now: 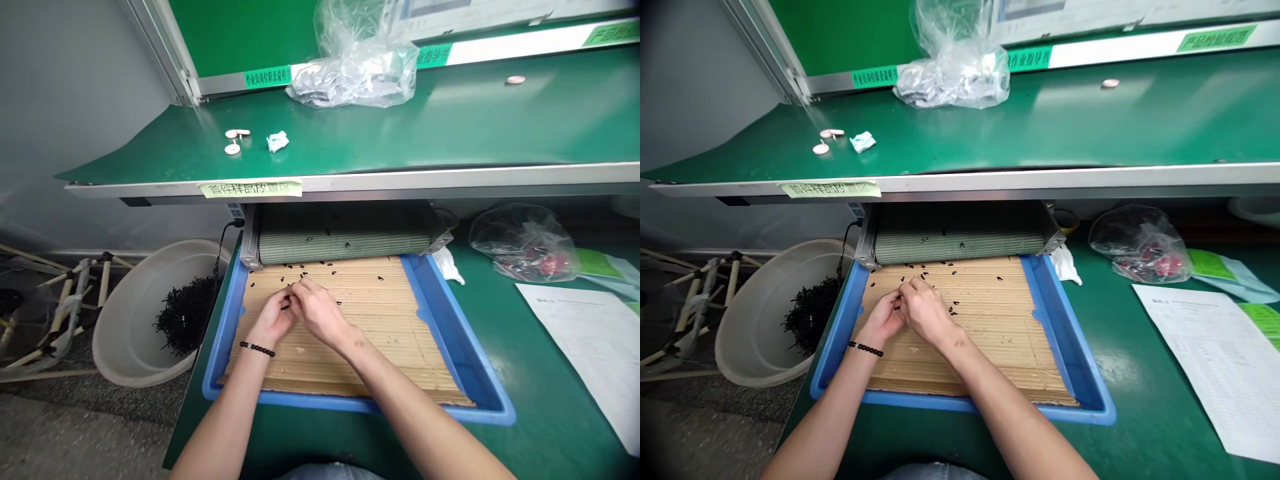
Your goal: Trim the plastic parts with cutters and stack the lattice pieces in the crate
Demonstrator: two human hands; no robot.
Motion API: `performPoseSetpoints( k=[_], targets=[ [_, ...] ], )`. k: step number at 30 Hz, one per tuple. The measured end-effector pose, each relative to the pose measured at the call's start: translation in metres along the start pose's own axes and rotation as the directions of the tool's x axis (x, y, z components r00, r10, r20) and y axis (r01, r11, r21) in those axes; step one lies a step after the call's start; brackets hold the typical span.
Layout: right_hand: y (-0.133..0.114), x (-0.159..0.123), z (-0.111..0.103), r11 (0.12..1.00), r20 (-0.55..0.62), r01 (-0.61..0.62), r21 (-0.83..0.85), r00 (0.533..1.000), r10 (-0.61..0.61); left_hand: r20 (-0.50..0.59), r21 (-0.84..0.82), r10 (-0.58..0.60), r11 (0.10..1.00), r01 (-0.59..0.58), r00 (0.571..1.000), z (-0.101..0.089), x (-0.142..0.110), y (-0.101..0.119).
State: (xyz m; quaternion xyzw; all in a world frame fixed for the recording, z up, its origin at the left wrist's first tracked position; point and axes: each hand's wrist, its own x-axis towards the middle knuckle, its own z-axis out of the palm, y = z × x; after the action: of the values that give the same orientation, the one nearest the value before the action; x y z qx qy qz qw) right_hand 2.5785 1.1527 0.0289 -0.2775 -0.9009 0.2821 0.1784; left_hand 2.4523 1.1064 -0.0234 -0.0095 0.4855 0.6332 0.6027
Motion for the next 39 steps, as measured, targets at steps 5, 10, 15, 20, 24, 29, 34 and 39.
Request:
performPoseSetpoints(
  k=[5, 10, 15, 20, 24, 29, 34, 39],
  targets=[
    [0.002, -0.005, 0.002, 0.986, 0.016, 0.069, 0.150, 0.997, -0.072, -0.037, -0.201, -0.084, 0.977, 0.075, 0.996, 0.003, 0.002, -0.007],
    [0.029, 0.012, -0.009, 0.993, -0.213, -0.097, 0.064, 0.971, 0.109, 0.010, 0.078, -0.013, 0.997, 0.012, 1.000, 0.002, 0.005, -0.004],
    [0.039, 0.049, -0.037, 0.939, -0.155, -0.107, -0.327, 0.986, 0.058, -0.057, 0.691, 0.397, 0.678, -0.251, 0.916, 0.002, 0.028, -0.001],
    [0.044, 0.060, -0.047, 0.896, -0.044, -0.012, -0.443, 0.999, -0.009, 0.116, 0.946, 0.492, 0.210, -0.247, 0.863, 0.007, 0.048, 0.000],
    [0.049, 0.050, -0.040, 0.891, -0.096, 0.021, -0.453, 0.993, -0.073, 0.242, 0.969, 0.434, -0.158, -0.191, 0.868, 0.009, 0.054, -0.001],
    [0.055, 0.032, -0.020, 0.955, -0.139, -0.033, -0.294, 0.990, -0.008, 0.244, 0.965, 0.373, -0.186, -0.185, 0.895, 0.009, 0.060, 0.002],
    [0.070, 0.024, 0.012, 0.953, 0.154, -0.146, -0.267, 0.969, 0.192, 0.143, 0.919, 0.409, 0.283, -0.274, 0.901, 0.004, 0.060, 0.007],
    [0.072, 0.036, 0.033, 0.934, 0.260, -0.146, -0.327, 0.936, 0.237, 0.056, 0.689, 0.316, 0.674, -0.266, 0.947, -0.009, 0.044, 0.020]
  ],
)
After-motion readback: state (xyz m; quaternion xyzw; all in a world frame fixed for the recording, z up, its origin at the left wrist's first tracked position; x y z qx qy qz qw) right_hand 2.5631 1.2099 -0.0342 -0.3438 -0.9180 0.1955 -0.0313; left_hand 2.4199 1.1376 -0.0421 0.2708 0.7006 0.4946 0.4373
